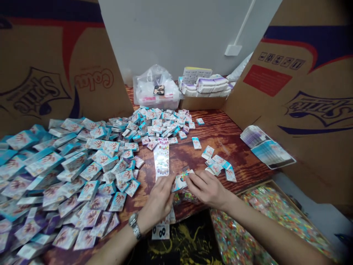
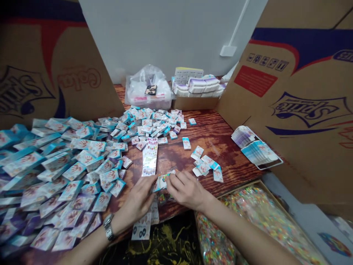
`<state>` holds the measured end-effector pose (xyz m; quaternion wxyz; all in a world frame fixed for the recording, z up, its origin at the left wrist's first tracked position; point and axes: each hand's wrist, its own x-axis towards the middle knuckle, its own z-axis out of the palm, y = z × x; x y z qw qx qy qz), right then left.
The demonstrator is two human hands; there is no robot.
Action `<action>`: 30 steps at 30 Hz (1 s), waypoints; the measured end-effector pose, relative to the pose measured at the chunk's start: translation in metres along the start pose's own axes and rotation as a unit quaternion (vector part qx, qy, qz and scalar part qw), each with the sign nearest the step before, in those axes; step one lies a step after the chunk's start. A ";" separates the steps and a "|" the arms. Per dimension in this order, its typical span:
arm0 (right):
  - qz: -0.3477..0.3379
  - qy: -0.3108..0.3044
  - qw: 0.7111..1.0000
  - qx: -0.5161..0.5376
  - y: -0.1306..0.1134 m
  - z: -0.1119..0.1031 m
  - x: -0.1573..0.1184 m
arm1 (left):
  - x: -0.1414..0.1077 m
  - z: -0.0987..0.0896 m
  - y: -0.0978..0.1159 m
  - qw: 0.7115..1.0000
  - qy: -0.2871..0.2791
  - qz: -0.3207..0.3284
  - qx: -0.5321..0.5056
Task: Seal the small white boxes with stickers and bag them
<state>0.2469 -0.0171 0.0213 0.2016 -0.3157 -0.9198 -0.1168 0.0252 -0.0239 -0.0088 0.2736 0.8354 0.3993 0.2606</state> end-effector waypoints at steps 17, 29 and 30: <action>-0.091 -0.033 0.992 -0.082 -0.003 -0.010 0.014 | -0.002 -0.009 0.004 0.999 0.040 -0.013 0.024; 0.118 -0.009 0.957 0.264 -0.016 -0.009 0.028 | -0.006 -0.008 0.014 0.991 0.050 0.009 0.125; 0.166 0.000 0.940 0.298 -0.018 -0.008 0.029 | -0.006 -0.006 0.014 0.990 0.052 0.007 0.131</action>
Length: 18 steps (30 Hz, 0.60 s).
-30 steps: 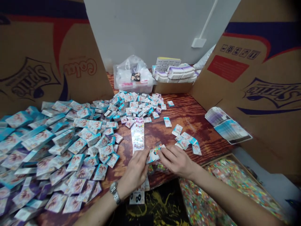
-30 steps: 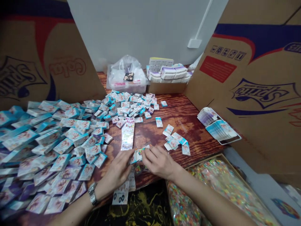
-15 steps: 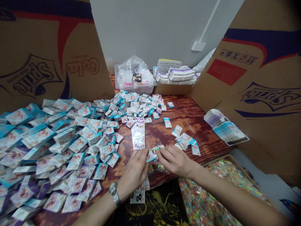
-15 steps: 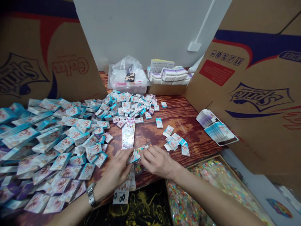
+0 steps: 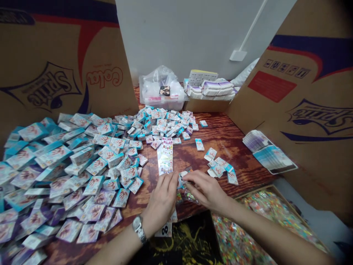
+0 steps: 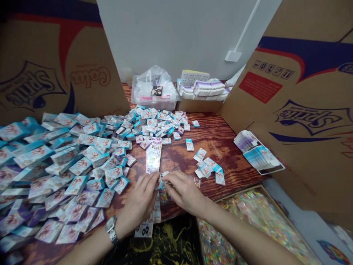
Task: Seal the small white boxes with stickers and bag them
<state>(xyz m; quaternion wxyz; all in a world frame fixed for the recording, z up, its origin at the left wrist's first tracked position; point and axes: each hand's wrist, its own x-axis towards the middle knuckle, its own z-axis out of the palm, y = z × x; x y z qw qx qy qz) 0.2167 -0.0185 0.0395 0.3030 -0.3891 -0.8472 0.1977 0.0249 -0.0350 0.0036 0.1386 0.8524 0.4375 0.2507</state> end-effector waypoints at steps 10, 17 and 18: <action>0.237 0.111 0.932 0.249 0.003 0.044 -0.008 | -0.003 0.008 0.000 0.999 0.033 -0.009 -0.021; 0.156 0.022 0.983 0.096 -0.006 0.016 -0.007 | -0.003 0.005 -0.003 0.994 0.039 -0.022 -0.095; 0.140 0.012 0.986 0.088 -0.006 0.013 -0.006 | -0.003 0.003 -0.002 0.993 0.036 -0.028 -0.113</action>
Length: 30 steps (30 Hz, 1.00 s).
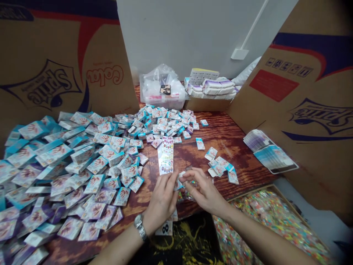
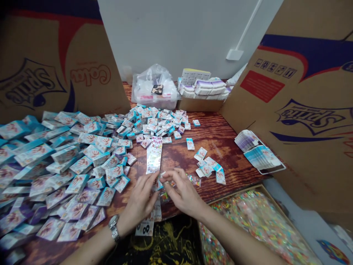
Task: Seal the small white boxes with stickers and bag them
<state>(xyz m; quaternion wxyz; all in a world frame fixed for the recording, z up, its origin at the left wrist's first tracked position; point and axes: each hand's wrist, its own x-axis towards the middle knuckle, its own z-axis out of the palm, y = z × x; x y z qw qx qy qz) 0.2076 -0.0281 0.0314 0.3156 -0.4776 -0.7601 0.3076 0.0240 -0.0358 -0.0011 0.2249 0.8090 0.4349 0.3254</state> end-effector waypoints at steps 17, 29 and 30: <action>0.155 0.079 0.944 0.281 -0.002 0.033 0.001 | -0.006 0.002 -0.003 0.994 0.051 0.047 0.082; 0.098 0.133 0.979 0.123 -0.008 0.037 0.008 | -0.010 0.010 -0.002 0.985 0.057 0.034 0.159; 0.079 0.133 0.983 0.096 -0.011 0.037 0.007 | -0.010 0.011 -0.003 0.982 0.051 0.030 0.178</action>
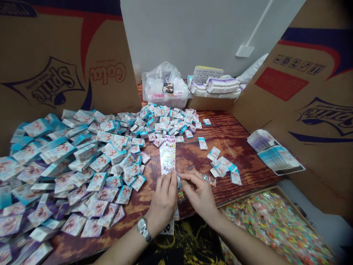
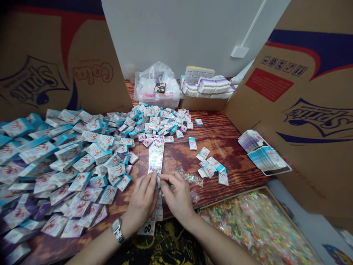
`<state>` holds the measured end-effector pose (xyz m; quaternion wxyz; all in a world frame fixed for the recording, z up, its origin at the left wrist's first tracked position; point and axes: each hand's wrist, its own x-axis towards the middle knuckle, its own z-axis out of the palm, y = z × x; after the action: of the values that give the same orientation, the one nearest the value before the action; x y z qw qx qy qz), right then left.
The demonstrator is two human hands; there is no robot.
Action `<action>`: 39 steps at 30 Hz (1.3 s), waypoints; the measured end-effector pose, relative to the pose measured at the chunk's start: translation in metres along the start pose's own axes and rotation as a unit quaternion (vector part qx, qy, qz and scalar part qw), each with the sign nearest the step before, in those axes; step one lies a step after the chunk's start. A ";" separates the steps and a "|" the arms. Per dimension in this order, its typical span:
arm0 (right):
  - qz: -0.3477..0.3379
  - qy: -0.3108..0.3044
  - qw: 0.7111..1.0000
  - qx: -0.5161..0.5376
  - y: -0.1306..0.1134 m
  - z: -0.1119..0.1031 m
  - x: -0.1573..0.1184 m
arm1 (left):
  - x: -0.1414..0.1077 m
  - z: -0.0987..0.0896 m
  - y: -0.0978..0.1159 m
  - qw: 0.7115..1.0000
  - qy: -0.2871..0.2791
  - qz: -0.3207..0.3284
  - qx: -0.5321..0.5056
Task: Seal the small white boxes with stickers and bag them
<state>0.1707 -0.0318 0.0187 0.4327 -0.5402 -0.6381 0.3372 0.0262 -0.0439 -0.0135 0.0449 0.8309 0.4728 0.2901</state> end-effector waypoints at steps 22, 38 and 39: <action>0.011 0.053 0.998 0.041 0.007 0.016 -0.016 | 0.000 -0.001 -0.003 0.999 -0.024 -0.018 0.046; 0.057 0.030 0.996 0.066 0.012 0.018 -0.019 | -0.008 0.000 -0.012 0.992 0.013 0.045 0.115; 0.064 0.025 0.994 0.085 0.012 0.017 -0.018 | -0.010 0.001 -0.013 0.993 0.012 0.050 0.111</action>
<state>0.1607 -0.0469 -0.0021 0.4704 -0.5498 -0.5602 0.4033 0.0133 -0.0446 -0.0226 -0.0676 0.8497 0.4605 0.2476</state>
